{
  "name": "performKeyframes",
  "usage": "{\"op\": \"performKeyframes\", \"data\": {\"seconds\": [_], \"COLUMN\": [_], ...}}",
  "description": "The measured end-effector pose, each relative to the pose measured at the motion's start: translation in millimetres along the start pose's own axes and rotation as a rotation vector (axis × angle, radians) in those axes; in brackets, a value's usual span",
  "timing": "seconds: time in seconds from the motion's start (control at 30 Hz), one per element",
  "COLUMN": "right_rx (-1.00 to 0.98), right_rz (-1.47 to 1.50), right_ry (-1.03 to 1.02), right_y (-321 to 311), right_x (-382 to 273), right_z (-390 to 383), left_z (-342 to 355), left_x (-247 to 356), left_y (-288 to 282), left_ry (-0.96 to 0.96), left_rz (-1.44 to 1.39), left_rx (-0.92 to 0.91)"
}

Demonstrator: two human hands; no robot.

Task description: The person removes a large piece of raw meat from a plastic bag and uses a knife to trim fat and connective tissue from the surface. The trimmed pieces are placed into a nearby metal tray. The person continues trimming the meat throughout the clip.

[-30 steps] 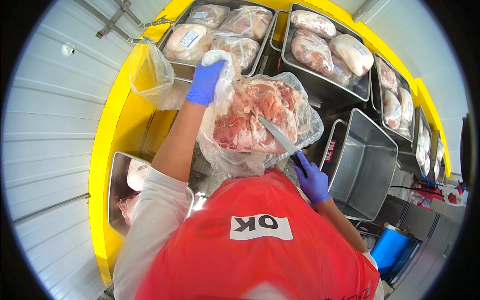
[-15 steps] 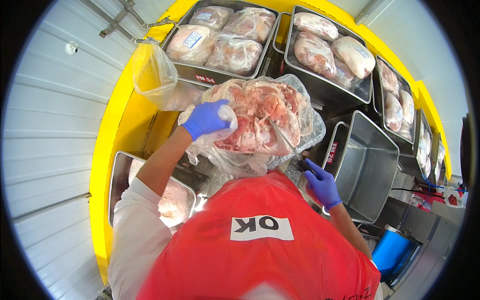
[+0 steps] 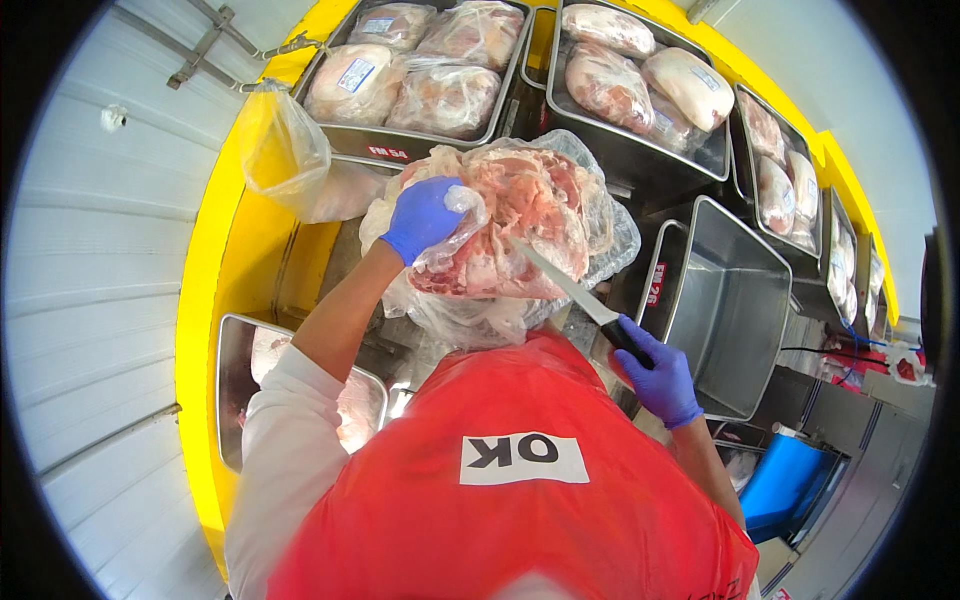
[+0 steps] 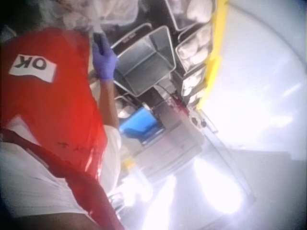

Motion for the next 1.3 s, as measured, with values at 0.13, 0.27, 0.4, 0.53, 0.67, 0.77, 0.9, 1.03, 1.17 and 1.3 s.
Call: {"op": "performKeyframes", "data": {"seconds": [0.13,0.27,0.4,0.53,0.67,0.77,0.9,1.03,1.17,1.3], "right_rx": [0.014,0.029,0.042,0.0,-0.104,-0.23,-0.358,-0.424,-0.445,-0.45], "right_rz": [-0.057,-0.025,-0.215,-0.286,-0.371,-0.4,-0.402,-0.373,-0.414,-0.4], "right_ry": [-0.11,-0.119,-0.197,-0.221,-0.19,-0.1,-0.067,0.038,0.031,0.109], "right_y": [8,5,-8,-17,-24,-36,-52,-55,-40,-35], "right_x": [-8,-12,-43,-62,-89,-118,-151,-171,-179,-207], "right_z": [-5,-2,10,13,31,53,85,84,77,65], "left_z": [5,14,-10,-51,-75,-89,-102,-112,-112,-117], "left_x": [-32,-71,-102,-128,-115,-102,-92,-84,-87,-88], "left_y": [24,14,-12,15,26,31,35,40,43,47], "left_ry": [0.044,-0.395,-0.625,-0.626,-0.567,-0.62,-0.637,-0.695,-0.715,-0.709], "left_rz": [-0.012,-0.462,-0.63,-0.722,-0.651,-0.52,-0.405,-0.544,-0.511,-0.477], "left_rx": [0.044,0.092,0.425,0.528,0.545,0.598,0.635,0.742,0.715,0.74]}}
Point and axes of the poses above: each hand's wrist, its own z-axis towards the middle knuckle, its own y-axis out of the palm, x = y × z, the point moved 6 cm from there along z, towards the middle knuckle, and after that the axes turned 9 degrees about y, right-handed, at the moved point
